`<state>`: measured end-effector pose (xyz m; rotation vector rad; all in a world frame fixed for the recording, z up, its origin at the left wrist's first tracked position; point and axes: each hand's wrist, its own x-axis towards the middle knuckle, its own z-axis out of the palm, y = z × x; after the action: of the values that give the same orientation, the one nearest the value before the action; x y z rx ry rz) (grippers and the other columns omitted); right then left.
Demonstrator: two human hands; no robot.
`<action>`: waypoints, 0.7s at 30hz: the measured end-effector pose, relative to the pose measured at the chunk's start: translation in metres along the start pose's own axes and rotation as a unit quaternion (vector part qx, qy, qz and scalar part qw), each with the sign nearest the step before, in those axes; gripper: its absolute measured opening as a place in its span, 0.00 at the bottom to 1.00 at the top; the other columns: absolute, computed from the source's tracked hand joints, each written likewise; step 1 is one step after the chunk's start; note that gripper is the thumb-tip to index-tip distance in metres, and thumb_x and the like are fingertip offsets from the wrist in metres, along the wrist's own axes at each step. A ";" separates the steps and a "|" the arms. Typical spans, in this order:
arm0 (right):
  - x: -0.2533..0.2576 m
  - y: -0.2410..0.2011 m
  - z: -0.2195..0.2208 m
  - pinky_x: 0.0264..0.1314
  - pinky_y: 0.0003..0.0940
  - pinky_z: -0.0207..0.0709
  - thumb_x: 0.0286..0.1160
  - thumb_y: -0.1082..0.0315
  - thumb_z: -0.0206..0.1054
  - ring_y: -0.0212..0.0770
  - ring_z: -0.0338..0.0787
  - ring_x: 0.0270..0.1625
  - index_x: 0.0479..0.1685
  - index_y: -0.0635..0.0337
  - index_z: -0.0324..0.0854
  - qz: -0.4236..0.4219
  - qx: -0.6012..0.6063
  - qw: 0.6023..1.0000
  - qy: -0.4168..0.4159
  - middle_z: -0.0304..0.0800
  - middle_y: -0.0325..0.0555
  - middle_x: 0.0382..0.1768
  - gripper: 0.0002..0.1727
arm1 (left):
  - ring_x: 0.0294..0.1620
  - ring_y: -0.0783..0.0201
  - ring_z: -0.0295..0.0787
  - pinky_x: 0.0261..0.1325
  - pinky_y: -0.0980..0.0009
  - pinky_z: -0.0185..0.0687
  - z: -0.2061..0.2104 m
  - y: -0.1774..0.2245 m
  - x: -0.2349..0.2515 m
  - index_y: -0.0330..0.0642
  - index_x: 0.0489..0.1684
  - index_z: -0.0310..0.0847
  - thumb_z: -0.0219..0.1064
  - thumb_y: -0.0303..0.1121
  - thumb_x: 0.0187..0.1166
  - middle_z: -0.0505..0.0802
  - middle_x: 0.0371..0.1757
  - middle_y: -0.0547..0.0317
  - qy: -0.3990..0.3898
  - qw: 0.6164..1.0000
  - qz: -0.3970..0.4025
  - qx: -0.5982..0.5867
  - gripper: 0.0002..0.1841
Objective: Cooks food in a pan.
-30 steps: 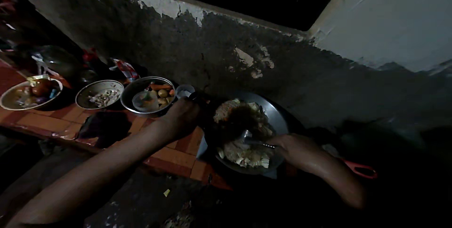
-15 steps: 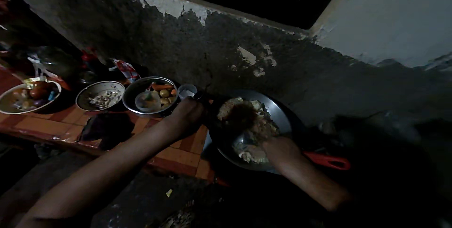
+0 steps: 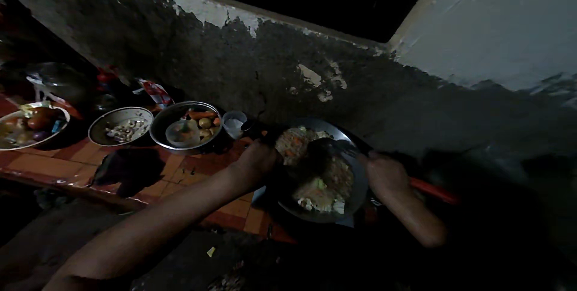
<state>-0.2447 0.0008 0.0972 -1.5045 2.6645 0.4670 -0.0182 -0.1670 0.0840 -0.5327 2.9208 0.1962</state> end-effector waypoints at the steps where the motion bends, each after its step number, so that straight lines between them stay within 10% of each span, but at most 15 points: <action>1: 0.000 -0.002 0.006 0.67 0.62 0.78 0.87 0.77 0.55 0.69 0.87 0.65 0.77 0.56 0.80 -0.015 0.020 1.000 -0.013 0.85 0.67 0.65 0.22 | 0.59 0.36 0.88 0.66 0.42 0.77 0.000 0.005 0.003 0.28 0.50 0.85 0.56 0.24 0.87 0.92 0.49 0.35 -0.029 1.000 -0.007 0.000 0.12; 5: -0.008 0.000 -0.001 0.68 0.64 0.77 0.90 0.73 0.54 0.68 0.88 0.65 0.80 0.51 0.78 -0.086 0.059 0.993 -0.049 0.87 0.65 0.66 0.23 | 0.60 0.36 0.88 0.68 0.42 0.76 -0.007 0.012 0.002 0.28 0.53 0.84 0.53 0.26 0.90 0.91 0.50 0.35 -0.062 0.998 -0.017 0.004 0.13; 11: 0.011 0.028 -0.013 0.47 0.64 0.84 0.85 0.74 0.62 0.66 0.93 0.46 0.67 0.53 0.88 -0.121 0.067 0.979 0.148 0.92 0.63 0.48 0.17 | 0.49 0.39 0.92 0.54 0.44 0.84 -0.008 0.006 -0.015 0.31 0.42 0.89 0.61 0.27 0.85 0.93 0.42 0.39 0.057 0.998 -0.030 0.011 0.10; 21: 0.041 0.000 -0.010 0.71 0.67 0.74 0.91 0.73 0.52 0.72 0.84 0.69 0.81 0.58 0.75 -0.175 0.017 0.978 -0.114 0.83 0.70 0.68 0.22 | 0.53 0.38 0.91 0.65 0.42 0.79 0.000 0.006 -0.023 0.34 0.46 0.91 0.59 0.24 0.86 0.94 0.45 0.39 0.072 0.987 -0.140 -0.034 0.11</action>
<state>-0.2656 -0.0359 0.0988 -1.7406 2.1670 0.5283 0.0014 -0.1538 0.0890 -0.9986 2.9387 0.2304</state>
